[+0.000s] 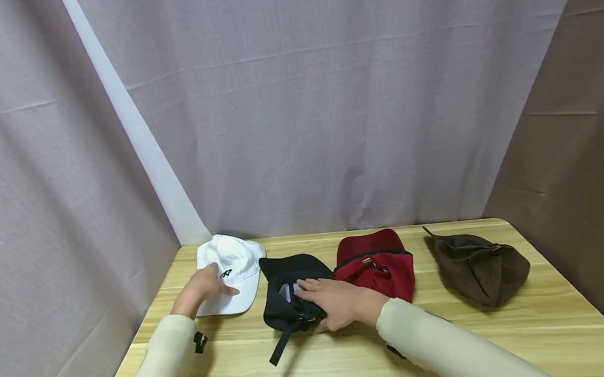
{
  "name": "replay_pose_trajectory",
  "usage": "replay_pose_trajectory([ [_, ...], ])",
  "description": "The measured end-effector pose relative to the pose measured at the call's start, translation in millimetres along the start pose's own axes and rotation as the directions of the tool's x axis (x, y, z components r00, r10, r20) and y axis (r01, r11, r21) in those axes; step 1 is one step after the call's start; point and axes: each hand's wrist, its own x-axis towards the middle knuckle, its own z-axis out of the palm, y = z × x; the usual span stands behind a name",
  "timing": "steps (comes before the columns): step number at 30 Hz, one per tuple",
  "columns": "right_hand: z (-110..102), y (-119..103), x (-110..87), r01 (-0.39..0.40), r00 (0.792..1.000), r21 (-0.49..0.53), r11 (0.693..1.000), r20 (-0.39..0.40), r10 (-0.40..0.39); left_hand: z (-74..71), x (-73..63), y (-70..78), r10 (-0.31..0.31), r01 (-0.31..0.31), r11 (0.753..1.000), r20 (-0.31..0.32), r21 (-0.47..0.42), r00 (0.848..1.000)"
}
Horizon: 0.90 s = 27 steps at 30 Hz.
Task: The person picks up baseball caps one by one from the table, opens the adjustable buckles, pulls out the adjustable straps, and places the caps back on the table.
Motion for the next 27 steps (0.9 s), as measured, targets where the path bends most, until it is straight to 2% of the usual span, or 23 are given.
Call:
replay_pose_trajectory([
  [4, 4.9, 0.3, 6.6, -0.023, 0.999, 0.02, 1.0, 0.034, 0.022, -0.3, 0.6, 3.3, 0.005, -0.005, 1.0, 0.027, 0.018, 1.0],
  [13, 3.8, -5.8, 8.9, -0.044, 0.998, 0.063, 0.997, 0.056, 0.04, -1.6, 0.9, 1.8, 0.017, -0.019, 0.999, 0.038, 0.049, 0.999],
  [20, 2.7, -7.4, 9.6, -0.086, 0.995, 0.122, 0.989, 0.062, 0.079, -0.8, 0.9, 2.5, 0.019, -0.02, 0.999, 0.037, 0.044, 0.999],
  [27, 4.6, -7.3, 10.4, -0.094, 0.995, 0.181, 0.979, 0.054, 0.086, -2.5, -0.5, 2.7, 0.024, -0.026, 0.998, 0.039, 0.05, 0.999],
])
